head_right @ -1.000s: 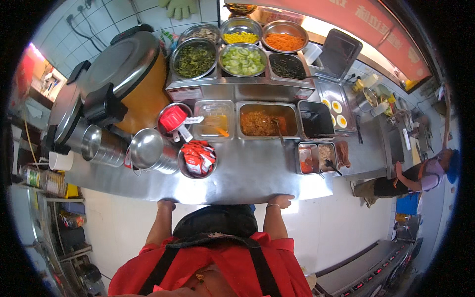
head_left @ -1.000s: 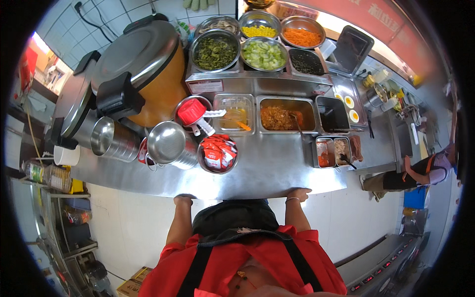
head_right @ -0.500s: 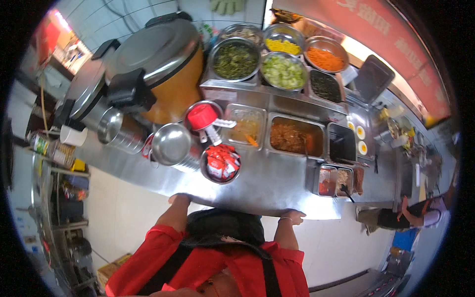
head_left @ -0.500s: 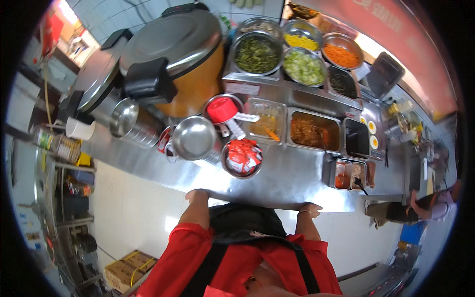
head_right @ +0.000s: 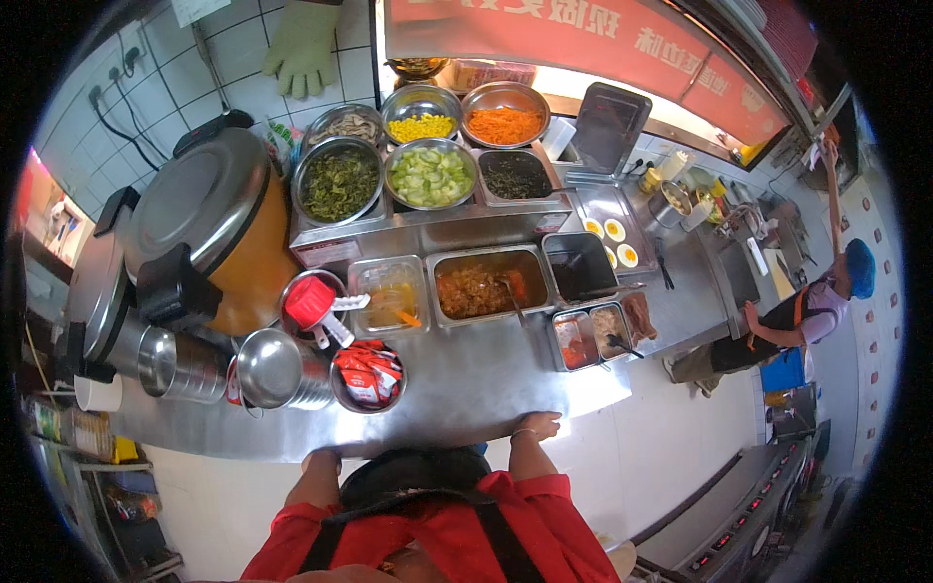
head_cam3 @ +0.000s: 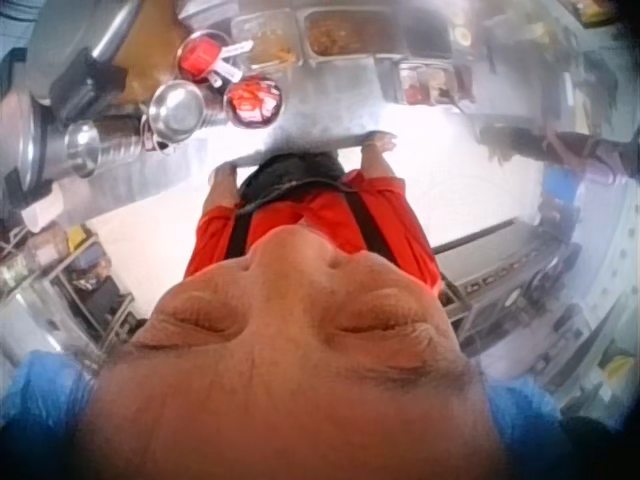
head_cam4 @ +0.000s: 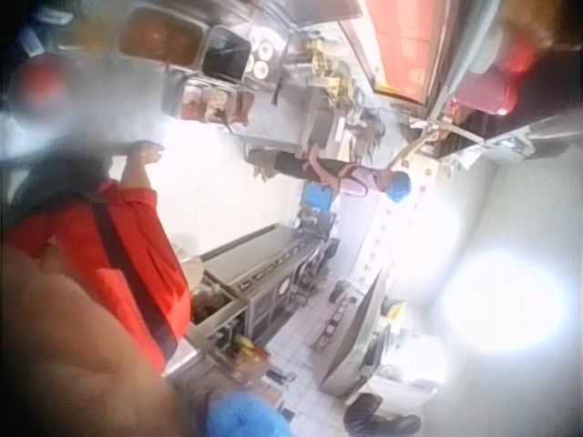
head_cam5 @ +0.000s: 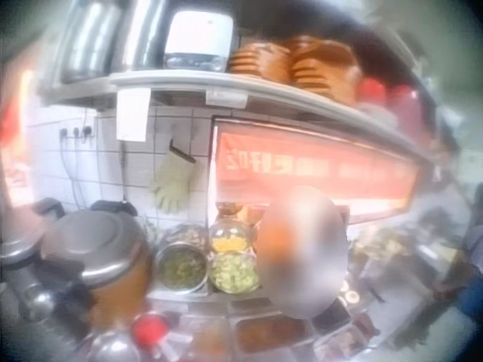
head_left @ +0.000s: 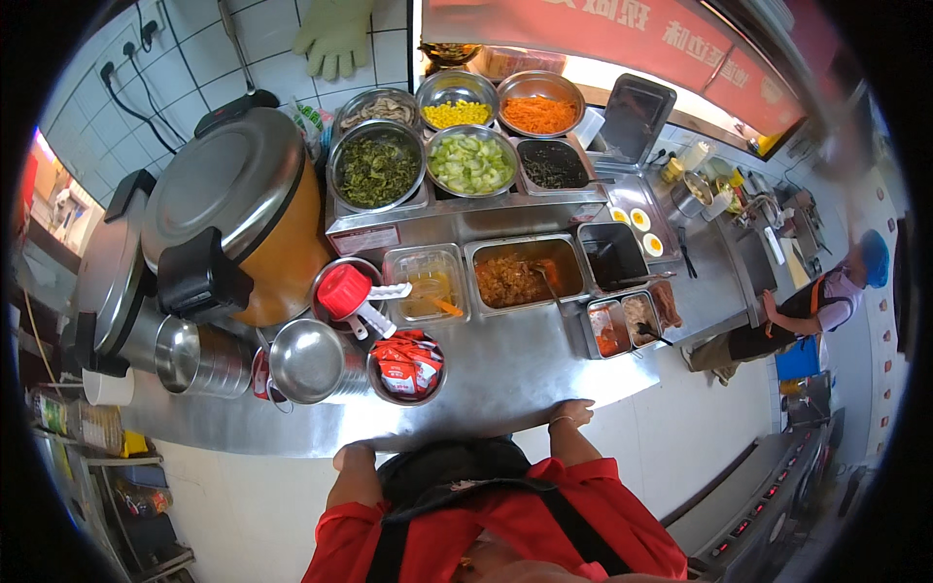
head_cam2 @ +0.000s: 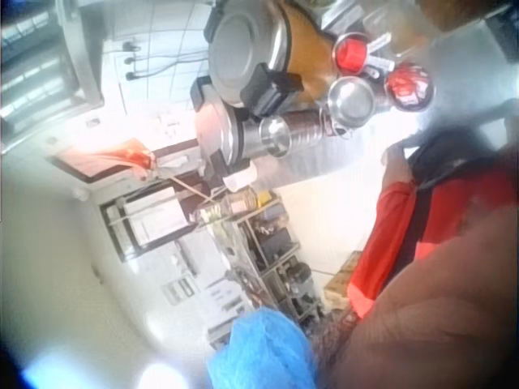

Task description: The person assembles a rice bowl by scooping rice into a metal bowl and adding various toppings including green vegetables, mushrooms, corn, cucumber, carrots, and seaweed. They then add a meat mixture and sauce before placing the bowl in a warming cabinet.

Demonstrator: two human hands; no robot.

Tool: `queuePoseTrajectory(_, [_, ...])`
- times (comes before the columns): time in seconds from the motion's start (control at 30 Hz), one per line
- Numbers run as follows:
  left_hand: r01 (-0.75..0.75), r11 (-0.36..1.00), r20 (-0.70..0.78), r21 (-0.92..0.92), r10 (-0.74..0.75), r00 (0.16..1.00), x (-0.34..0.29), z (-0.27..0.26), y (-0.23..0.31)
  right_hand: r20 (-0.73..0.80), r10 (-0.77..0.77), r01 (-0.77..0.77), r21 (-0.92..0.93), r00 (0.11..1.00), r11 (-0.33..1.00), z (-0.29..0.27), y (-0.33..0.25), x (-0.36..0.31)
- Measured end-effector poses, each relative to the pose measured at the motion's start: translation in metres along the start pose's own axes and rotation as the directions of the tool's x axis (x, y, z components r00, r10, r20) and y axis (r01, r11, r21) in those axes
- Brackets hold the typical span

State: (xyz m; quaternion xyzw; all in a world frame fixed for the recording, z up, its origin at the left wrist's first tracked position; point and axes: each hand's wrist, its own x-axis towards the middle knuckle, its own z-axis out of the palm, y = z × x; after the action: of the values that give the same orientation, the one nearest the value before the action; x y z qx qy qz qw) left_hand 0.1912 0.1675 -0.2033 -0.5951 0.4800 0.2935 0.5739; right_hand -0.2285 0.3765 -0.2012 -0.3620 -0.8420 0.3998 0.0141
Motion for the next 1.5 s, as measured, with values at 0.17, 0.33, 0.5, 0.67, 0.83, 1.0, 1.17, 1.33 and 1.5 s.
queuePoseTrajectory(0.17, [0.031,0.997,0.023,-0.077,-0.029,0.999,0.013,0.000,0.001,-0.096,-0.067,0.067,-0.005,0.993,0.998,0.001,0.001,-0.002])
queuePoseTrajectory(0.33, [0.007,1.000,-0.009,-0.018,-0.007,1.000,0.039,0.012,-0.006,0.025,0.005,-0.004,-0.033,1.000,0.999,0.003,-0.002,-0.002])
queuePoseTrajectory(0.5, [0.025,1.000,0.027,0.015,-0.025,0.999,0.044,0.008,0.003,-0.092,-0.028,0.028,-0.001,0.995,1.000,0.001,0.003,0.002])
queuePoseTrajectory(0.67, [-0.001,0.999,-0.023,-0.051,0.000,1.000,0.055,0.012,-0.003,-0.062,-0.058,0.055,-0.042,0.996,0.998,0.006,0.000,-0.001])
queuePoseTrajectory(0.83, [-0.003,1.000,-0.029,0.006,0.003,1.000,0.057,0.011,-0.002,-0.068,-0.064,0.062,-0.029,0.996,0.998,0.006,0.004,0.003])
queuePoseTrajectory(1.0, [0.002,1.000,-0.029,0.025,-0.001,1.000,0.052,0.013,-0.004,-0.078,-0.080,0.078,-0.040,0.994,0.996,0.006,0.003,0.000])
queuePoseTrajectory(1.17, [-0.017,0.995,0.031,0.102,0.013,0.999,0.013,0.001,0.002,-0.079,-0.048,0.046,-0.038,0.996,0.998,0.004,0.004,0.003])
queuePoseTrajectory(1.33, [-0.004,0.999,-0.027,0.037,0.005,1.000,0.058,0.015,-0.004,-0.072,-0.074,0.072,-0.028,0.995,0.997,0.005,0.002,-0.002])
queuePoseTrajectory(1.5, [-0.013,0.998,-0.017,0.054,0.014,1.000,0.044,0.010,-0.001,-0.079,-0.069,0.067,-0.026,0.995,0.997,0.004,0.002,0.000])
